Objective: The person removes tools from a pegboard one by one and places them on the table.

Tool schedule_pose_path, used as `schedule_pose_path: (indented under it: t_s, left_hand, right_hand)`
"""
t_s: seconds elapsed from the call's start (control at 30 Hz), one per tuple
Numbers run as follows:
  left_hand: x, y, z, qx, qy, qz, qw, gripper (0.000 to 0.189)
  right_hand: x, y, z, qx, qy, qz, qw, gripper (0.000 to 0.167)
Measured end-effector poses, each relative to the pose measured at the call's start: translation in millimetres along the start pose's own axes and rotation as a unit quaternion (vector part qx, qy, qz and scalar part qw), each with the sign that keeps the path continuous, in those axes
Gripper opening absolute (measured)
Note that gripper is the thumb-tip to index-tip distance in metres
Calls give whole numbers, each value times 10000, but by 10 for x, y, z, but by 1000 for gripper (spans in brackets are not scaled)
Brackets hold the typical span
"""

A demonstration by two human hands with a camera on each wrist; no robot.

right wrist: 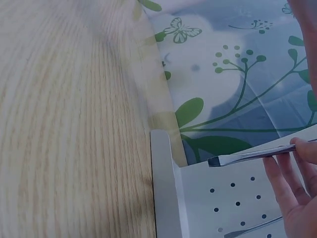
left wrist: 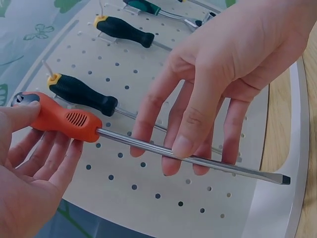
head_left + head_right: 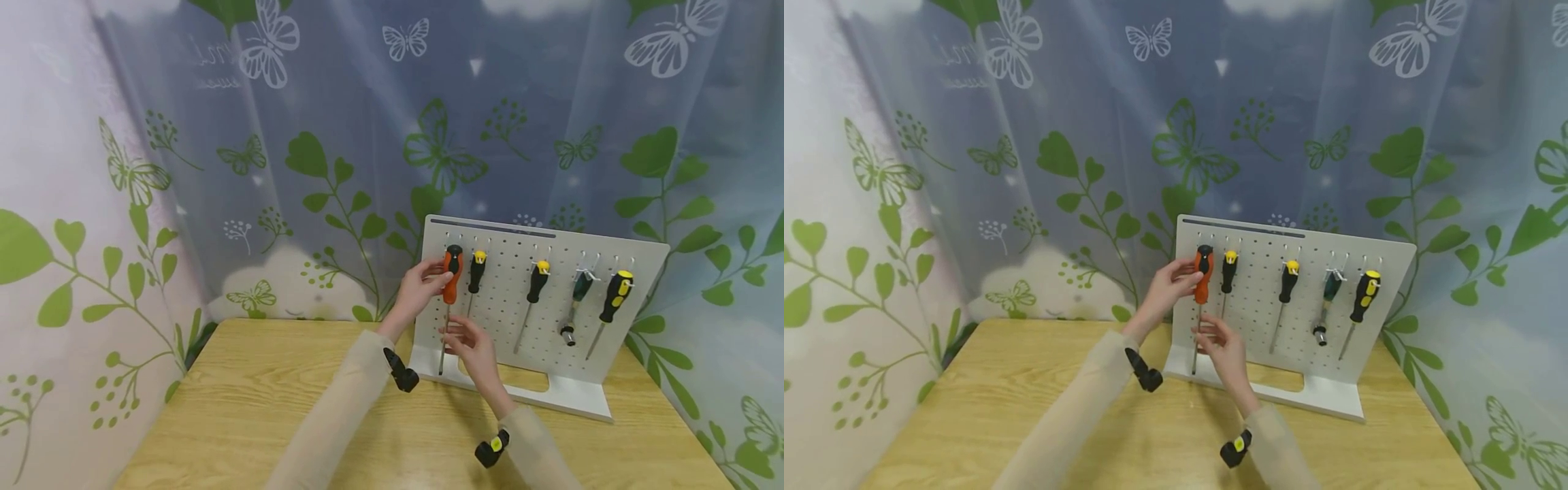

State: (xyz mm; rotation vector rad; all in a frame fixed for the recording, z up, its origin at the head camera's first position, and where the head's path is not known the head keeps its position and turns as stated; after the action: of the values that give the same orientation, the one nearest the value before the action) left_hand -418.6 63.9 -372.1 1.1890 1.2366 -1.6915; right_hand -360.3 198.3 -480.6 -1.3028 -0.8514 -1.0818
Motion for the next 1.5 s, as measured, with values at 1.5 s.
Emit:
schedule_pose_path:
  t_s: [1.5]
  left_hand:
    - [54,466,366,45,656,376,9971,41]
  right_hand:
    - [212,451,-333,534,-357,-20,9979,38]
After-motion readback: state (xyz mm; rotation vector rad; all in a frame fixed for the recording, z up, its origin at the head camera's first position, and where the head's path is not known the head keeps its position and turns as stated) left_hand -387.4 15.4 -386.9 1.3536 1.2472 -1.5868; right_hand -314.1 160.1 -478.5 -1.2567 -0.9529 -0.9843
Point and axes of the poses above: each hand's wrist, its own y-axis away from the middle knuckle, its own z-axis out of the back of the hand, x = y × z, the point moved 5 cm from there along -y, towards the middle knuckle, and after that the axes turned 1 degree about z, right-handed, at the moved point
